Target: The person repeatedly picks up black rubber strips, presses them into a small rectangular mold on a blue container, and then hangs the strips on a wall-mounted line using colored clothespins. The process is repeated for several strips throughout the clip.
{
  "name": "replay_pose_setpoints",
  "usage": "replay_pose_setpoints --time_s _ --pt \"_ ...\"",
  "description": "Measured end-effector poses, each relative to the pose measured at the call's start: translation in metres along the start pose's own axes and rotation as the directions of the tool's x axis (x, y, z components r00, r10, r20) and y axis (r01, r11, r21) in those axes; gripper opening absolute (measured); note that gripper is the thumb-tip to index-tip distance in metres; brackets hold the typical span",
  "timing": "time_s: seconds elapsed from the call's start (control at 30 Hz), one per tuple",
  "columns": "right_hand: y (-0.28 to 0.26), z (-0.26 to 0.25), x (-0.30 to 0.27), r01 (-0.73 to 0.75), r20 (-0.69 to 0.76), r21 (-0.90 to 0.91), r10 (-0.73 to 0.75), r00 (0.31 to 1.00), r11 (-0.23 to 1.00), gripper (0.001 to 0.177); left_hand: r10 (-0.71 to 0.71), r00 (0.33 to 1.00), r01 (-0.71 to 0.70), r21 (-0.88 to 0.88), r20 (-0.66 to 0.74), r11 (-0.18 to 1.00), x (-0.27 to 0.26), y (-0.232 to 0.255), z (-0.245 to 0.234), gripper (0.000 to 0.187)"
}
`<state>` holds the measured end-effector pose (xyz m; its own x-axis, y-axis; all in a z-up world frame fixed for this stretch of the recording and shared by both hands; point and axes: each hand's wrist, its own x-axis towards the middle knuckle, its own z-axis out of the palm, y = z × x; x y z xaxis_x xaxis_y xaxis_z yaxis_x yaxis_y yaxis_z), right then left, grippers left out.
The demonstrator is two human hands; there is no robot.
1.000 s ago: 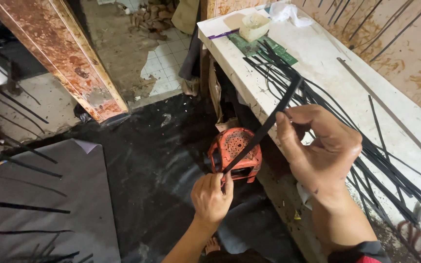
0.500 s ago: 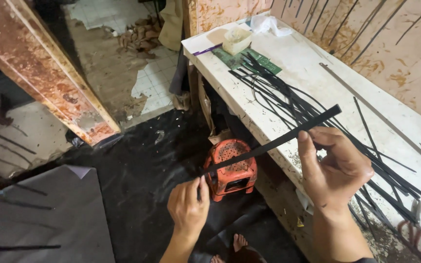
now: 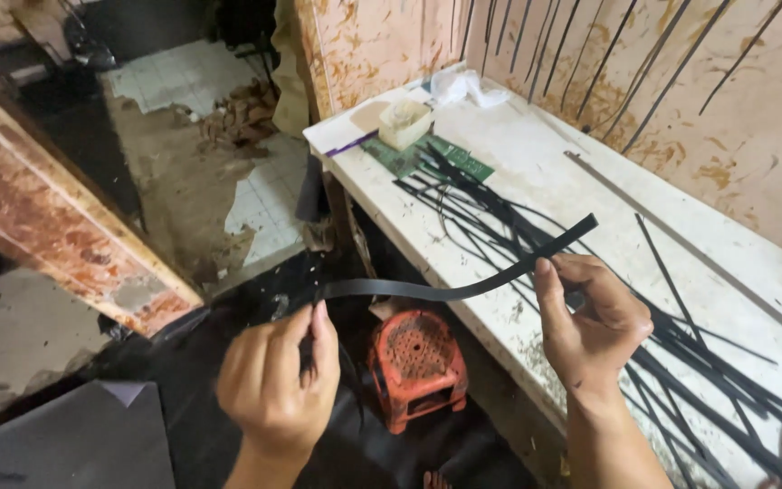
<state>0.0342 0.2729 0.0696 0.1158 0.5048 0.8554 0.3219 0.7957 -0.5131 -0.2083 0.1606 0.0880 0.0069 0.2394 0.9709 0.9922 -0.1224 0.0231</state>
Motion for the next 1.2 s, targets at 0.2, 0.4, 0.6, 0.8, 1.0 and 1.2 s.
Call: replay_pose_setpoints --time_s 0.2,0.4,0.6,0.8,1.0,1.2 --pt "0.041 0.002 0.04 -0.044 -0.037 0.04 0.045 0.998 0.998 0.015 0.155 0.988 -0.154 -0.011 0.028 0.988 0.09 0.004 0.031 0.014" --pt "0.077 -0.005 0.095 -0.085 -0.161 0.12 0.104 0.981 0.989 0.01 0.436 0.888 -0.419 0.135 -0.145 0.898 0.177 0.001 0.097 0.028" --pt "0.113 -0.021 0.161 -0.011 -0.378 0.303 0.13 0.917 0.953 0.017 0.512 0.818 -0.457 0.245 -0.262 0.855 0.254 0.014 0.151 0.019" --pt "0.138 -0.06 0.221 0.207 -0.451 0.081 -0.149 0.88 0.975 0.019 0.468 0.81 -0.463 0.104 -0.353 0.88 0.27 0.028 0.188 0.017" --pt "0.15 -0.078 0.255 0.123 -0.602 -0.057 -0.132 0.787 0.991 0.01 0.397 0.804 -0.466 -0.055 -0.443 0.883 0.278 0.033 0.241 0.016" --pt "0.167 -0.081 0.26 0.2 -0.582 -0.238 -0.305 0.754 0.95 0.011 0.341 0.778 -0.505 -0.204 -0.528 0.839 0.291 0.04 0.288 0.015"
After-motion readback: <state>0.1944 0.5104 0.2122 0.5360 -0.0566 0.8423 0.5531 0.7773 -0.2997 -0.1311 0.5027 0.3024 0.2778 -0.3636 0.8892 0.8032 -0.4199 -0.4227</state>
